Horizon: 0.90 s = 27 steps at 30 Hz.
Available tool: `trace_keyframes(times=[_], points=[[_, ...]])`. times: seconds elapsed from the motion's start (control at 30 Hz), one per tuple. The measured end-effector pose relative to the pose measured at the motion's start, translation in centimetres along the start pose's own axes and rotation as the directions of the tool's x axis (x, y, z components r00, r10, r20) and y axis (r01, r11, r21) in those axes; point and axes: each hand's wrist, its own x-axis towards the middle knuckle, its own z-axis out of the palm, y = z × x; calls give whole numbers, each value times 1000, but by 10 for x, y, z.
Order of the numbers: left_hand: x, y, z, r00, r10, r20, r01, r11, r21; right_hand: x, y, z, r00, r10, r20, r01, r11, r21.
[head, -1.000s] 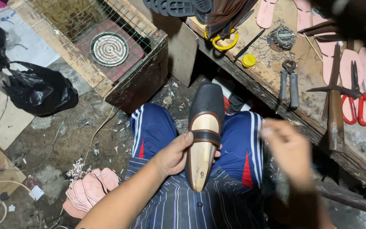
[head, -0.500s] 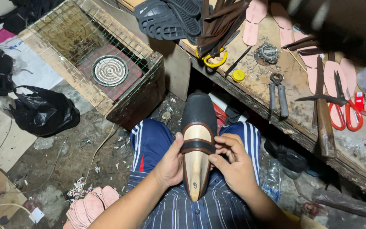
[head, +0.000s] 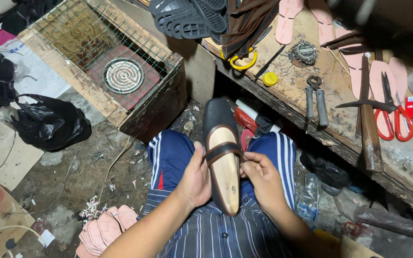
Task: The person sits on the floor of a shoemaking workshop, stacks pink foam insoles and aligns them with brown sole pieces, marks the insoles with a pen, then uses a small hammer to drive tacks into a sole at the workbench.
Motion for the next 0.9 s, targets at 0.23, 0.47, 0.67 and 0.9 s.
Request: trace_keyframes(times=[0.23,0.47,0.67,0.9], points=[[43,30,-75,955,214,-206,-149,945,291,42,64,7,951,75,300,-70,997,-28],[54,73,-163,937,196,-289,-78,924,374,93,113,26,918,244,314,-339,892,299],[53,97,-210,916,190,-353,-74,945,319,104,122,40,870,285,403,-455,778,433],[41,169,-272,936,158,-314,45,831,554,114,148,100,969,149,196,-219,887,407]])
